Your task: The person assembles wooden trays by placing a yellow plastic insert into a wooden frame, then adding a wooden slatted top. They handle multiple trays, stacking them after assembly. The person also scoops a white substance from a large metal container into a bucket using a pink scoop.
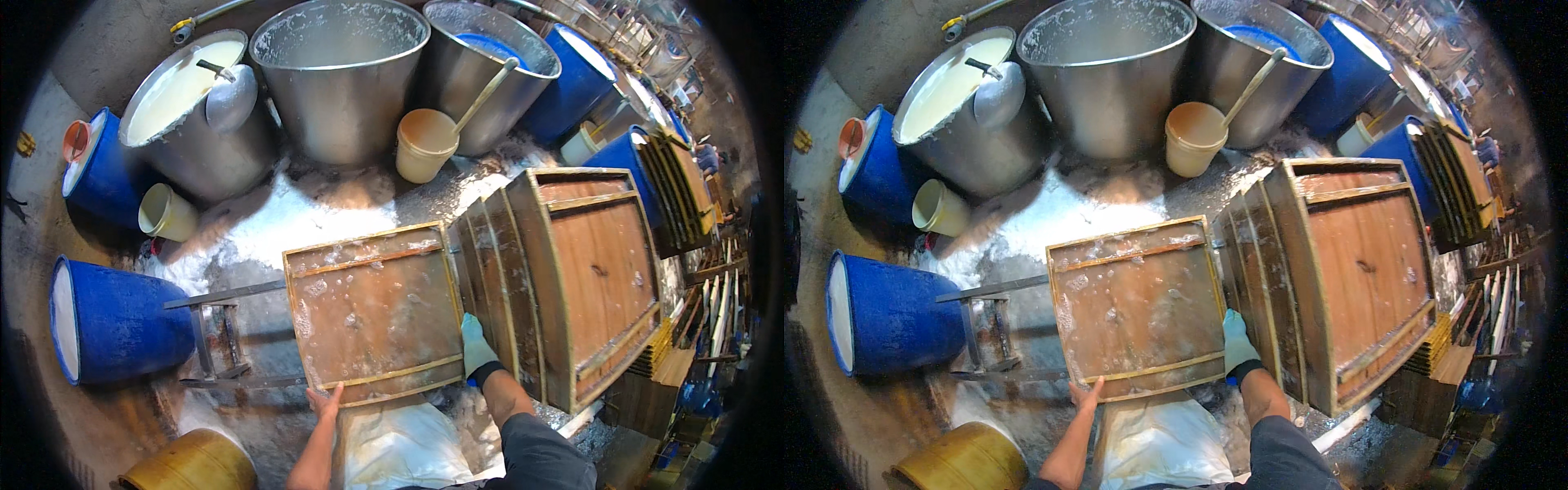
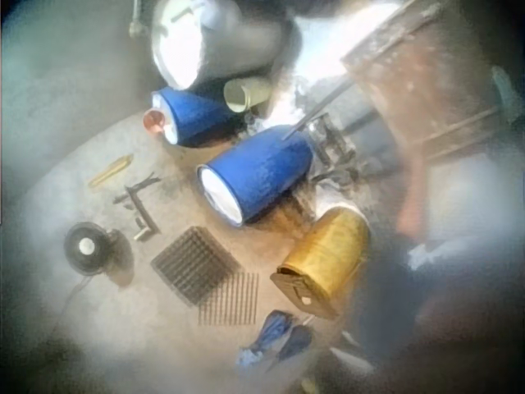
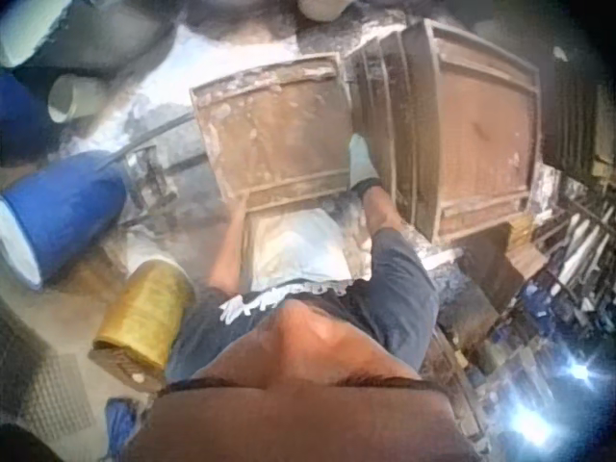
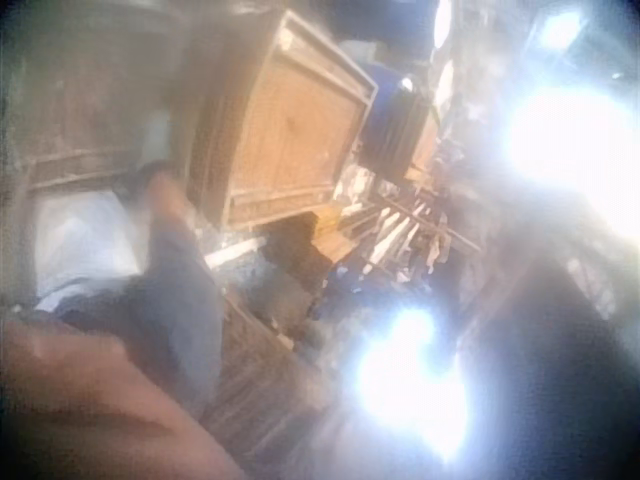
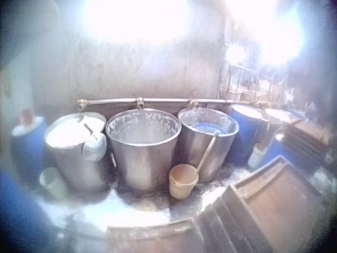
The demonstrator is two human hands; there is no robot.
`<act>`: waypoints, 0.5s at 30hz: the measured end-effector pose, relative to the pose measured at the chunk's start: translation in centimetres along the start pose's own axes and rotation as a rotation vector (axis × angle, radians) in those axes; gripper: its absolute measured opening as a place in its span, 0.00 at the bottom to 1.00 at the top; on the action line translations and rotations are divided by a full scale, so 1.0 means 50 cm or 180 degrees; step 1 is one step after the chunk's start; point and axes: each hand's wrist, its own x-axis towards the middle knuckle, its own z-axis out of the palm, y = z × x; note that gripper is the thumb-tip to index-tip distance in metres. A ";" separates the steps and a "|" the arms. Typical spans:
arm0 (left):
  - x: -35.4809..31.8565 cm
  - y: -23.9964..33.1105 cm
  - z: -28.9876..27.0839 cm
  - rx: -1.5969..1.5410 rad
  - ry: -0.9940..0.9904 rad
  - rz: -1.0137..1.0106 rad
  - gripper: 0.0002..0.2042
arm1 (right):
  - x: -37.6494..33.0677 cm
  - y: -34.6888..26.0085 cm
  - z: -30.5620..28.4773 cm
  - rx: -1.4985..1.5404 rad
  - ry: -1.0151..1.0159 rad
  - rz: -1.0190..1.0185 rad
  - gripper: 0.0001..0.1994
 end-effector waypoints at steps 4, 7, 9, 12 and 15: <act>-0.009 0.024 0.035 0.0216 0.0250 0.0208 0.72 | 0.069 0.007 -0.014 0.1339 -0.1107 0.1679 0.34; -0.010 -0.006 0.054 0.0084 0.0546 0.0298 0.71 | 0.028 -0.118 0.029 0.1683 -0.1571 0.1903 0.36; -0.008 -0.026 0.067 0.0131 0.0709 0.0571 0.71 | -0.029 -0.193 0.016 0.1917 -0.1641 0.1918 0.35; -0.007 -0.017 0.075 0.0237 0.0581 0.0461 0.71 | -0.049 -0.165 0.008 0.1964 -0.1598 0.1705 0.35; -0.006 -0.002 0.048 0.0238 0.0322 0.0204 0.72 | -0.079 -0.150 0.004 0.1900 -0.1580 0.1532 0.35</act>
